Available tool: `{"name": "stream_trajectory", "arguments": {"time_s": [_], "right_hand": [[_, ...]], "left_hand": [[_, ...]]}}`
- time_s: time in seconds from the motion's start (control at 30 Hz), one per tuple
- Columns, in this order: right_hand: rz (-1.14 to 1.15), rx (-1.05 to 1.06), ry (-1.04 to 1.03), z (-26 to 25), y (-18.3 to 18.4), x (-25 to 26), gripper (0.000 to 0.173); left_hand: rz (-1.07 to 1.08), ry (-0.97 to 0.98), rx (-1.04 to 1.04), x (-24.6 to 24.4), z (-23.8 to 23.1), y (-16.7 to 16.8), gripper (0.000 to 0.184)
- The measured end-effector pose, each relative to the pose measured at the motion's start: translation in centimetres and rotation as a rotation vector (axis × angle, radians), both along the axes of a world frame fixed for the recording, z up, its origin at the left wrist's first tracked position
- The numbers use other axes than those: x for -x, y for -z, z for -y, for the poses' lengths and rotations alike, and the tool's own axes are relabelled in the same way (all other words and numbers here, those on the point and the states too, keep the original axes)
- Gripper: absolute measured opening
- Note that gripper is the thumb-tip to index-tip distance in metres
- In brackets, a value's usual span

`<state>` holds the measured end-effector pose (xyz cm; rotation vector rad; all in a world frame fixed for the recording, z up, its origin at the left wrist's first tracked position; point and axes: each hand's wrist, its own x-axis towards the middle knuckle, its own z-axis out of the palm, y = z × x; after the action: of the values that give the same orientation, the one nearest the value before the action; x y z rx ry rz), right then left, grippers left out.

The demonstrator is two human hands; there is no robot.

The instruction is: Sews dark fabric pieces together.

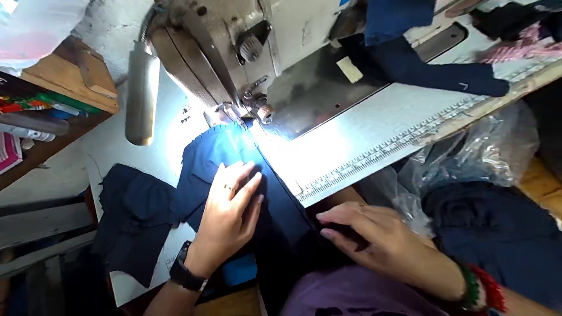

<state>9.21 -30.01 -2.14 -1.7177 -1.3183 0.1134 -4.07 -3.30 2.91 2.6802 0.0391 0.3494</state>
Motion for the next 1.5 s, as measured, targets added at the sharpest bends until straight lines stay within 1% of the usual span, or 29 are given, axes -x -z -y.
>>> {"name": "stream_trajectory", "arguments": {"time_s": [0.1,0.17,0.27,0.33,0.4,0.43,0.47,0.53,0.57,0.67,0.73,0.8,1.03,1.17,1.2,1.27,1.37,1.43,1.5], "right_hand": [[-0.344,0.079,-0.052,0.7,1.7,2.5,0.028],[-0.503,0.078,-0.062,0.8,2.3,2.9,0.028],[-0.604,0.101,-0.035,0.7,2.4,3.2,0.028],[-0.7,0.103,-0.034,0.7,2.2,3.2,0.029],[-0.811,0.106,-0.049,0.7,1.9,3.2,0.029],[-0.847,0.106,-0.053,0.7,1.8,3.2,0.03],[-0.856,0.096,-0.048,0.7,1.7,3.2,0.029],[-0.782,0.043,-0.018,0.6,1.9,3.4,0.026],[-0.711,0.004,-0.008,0.6,2.2,3.5,0.024],[-0.435,-0.105,0.0,0.6,2.6,3.3,0.026],[-0.255,-0.134,-0.001,0.3,2.4,3.0,0.028],[-0.15,-0.15,-0.006,-0.3,2.3,2.7,0.028],[0.046,-0.207,-0.086,-1.3,1.2,1.4,0.016],[0.148,-0.221,-0.107,-1.3,1.1,0.9,0.016],[0.176,-0.221,-0.109,-1.3,1.0,0.8,0.016],[0.221,-0.218,-0.115,-1.4,0.7,0.7,0.017],[0.282,-0.219,-0.127,-1.9,-0.4,0.7,0.019],[0.313,-0.217,-0.139,-2.2,-1.3,0.8,0.021],[0.342,-0.207,-0.157,-2.6,-2.0,0.7,0.021]], "left_hand": [[-0.078,0.038,-0.018,1.8,1.5,1.1,0.037],[-0.091,0.043,-0.034,2.2,1.5,1.8,0.039],[-0.06,0.04,-0.079,2.6,2.0,1.6,0.038],[0.003,0.05,-0.127,2.9,3.4,1.4,0.038],[0.06,0.054,-0.214,3.4,5.4,1.7,0.042],[0.096,0.05,-0.255,3.6,6.3,2.1,0.039],[0.145,0.047,-0.269,3.8,6.9,2.8,0.031],[0.239,0.036,-0.236,4.0,7.4,3.7,0.015],[0.27,0.024,-0.204,4.1,7.5,4.0,0.013],[0.309,-0.04,-0.114,4.4,7.8,4.0,0.016],[0.326,-0.07,-0.067,4.5,8.0,3.9,0.017],[0.333,-0.087,-0.049,4.5,8.2,3.8,0.017],[0.355,-0.086,-0.026,4.7,8.5,3.5,0.017],[0.377,-0.095,-0.076,4.3,8.4,3.6,0.017],[0.365,-0.118,-0.121,4.0,8.4,3.5,0.02],[0.319,-0.181,-0.207,3.1,8.0,3.4,0.034],[0.254,-0.233,-0.271,1.2,6.3,2.4,0.036],[0.206,-0.246,-0.314,-0.3,4.6,1.8,0.041],[0.195,-0.236,-0.338,-1.8,3.0,1.6,0.038]]}}
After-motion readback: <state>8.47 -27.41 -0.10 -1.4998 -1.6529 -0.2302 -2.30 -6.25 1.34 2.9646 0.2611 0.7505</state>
